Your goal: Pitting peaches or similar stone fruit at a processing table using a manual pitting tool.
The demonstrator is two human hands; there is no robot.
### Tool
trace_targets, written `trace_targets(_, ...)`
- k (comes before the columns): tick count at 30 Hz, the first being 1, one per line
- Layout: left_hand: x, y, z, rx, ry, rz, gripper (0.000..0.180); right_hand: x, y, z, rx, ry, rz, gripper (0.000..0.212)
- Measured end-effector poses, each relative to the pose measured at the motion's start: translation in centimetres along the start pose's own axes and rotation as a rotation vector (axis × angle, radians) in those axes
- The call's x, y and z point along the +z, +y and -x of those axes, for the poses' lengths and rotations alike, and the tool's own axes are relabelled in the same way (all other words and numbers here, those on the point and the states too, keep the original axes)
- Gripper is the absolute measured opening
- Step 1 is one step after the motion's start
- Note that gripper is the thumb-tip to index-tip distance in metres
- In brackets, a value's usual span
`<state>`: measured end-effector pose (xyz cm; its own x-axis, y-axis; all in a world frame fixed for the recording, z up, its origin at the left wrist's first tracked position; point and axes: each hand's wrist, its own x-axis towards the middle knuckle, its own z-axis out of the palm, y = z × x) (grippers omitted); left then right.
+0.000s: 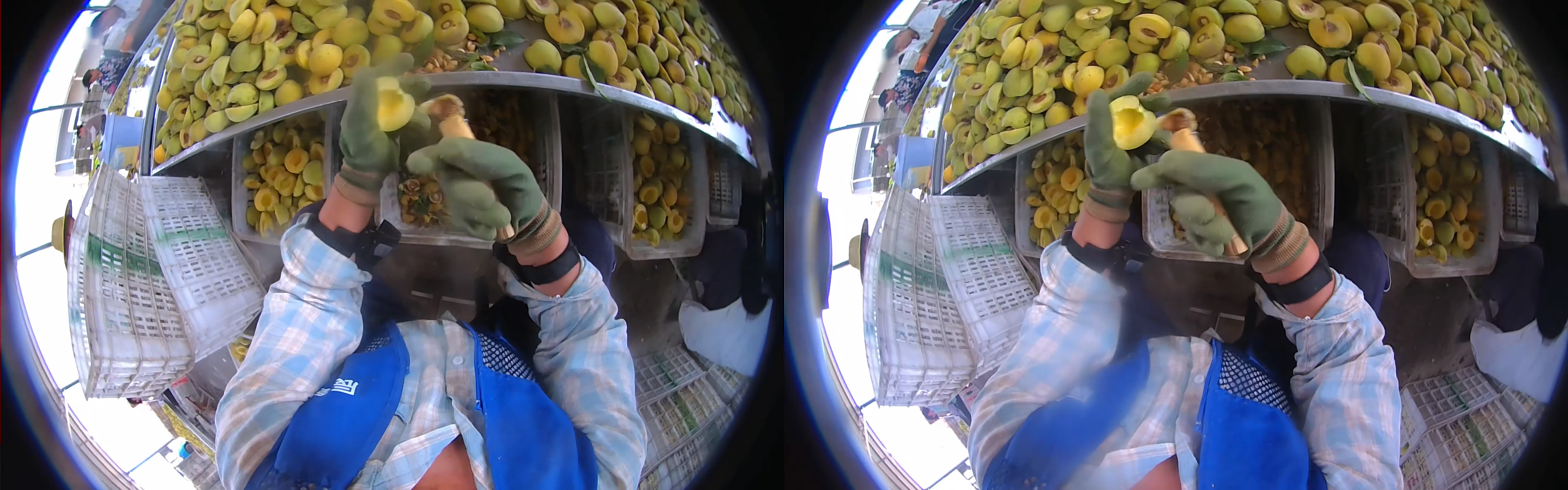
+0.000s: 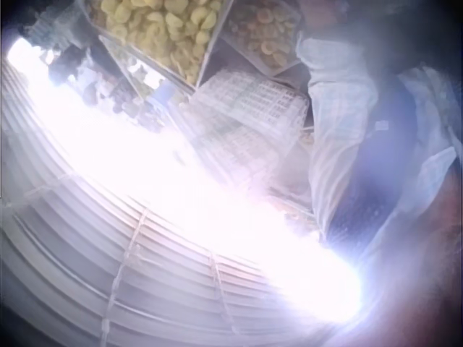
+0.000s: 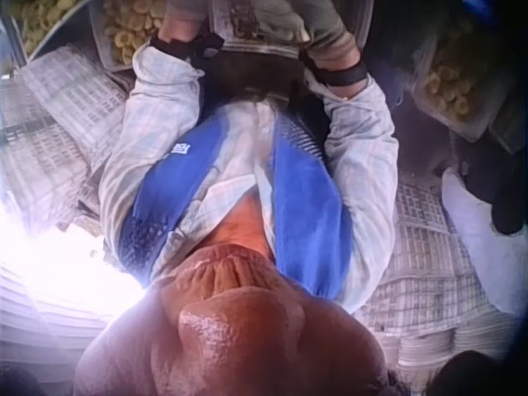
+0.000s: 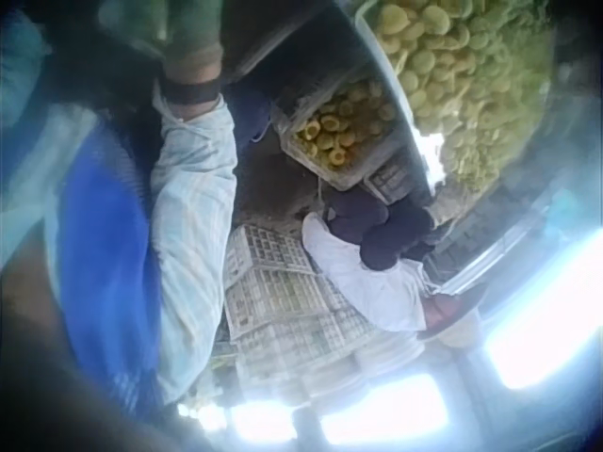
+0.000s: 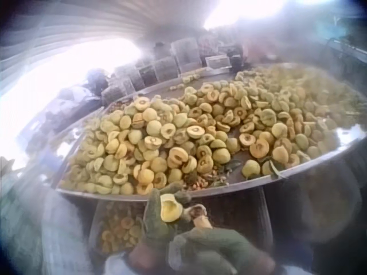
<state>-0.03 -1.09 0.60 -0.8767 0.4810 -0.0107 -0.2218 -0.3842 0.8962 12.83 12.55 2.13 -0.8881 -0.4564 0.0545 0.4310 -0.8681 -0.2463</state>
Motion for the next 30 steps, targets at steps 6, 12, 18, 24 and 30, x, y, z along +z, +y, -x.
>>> trace_targets(6,-4.4,4.8,1.1,-0.029,0.071,-0.258,0.05,0.5,1.2,-1.4,0.26,0.681,0.921,0.031)
trace_targets(12,-14.6,8.5,4.3,-0.035,0.339,-0.171,0.04,-0.1,1.4,-1.8,0.132,0.73,0.859,0.03)
trace_targets(18,-31.0,3.3,7.9,0.102,0.521,-1.359,0.028,0.0,2.5,-3.4,0.222,0.773,0.904,0.03)
trace_targets(24,-31.2,0.2,8.0,-0.015,0.617,-1.755,0.043,-1.4,3.2,-4.3,0.187,0.815,0.867,0.029)
trace_targets(30,-28.9,2.4,7.4,-0.08,0.624,-1.458,0.038,-2.0,4.1,-4.3,0.116,0.781,0.897,0.03)
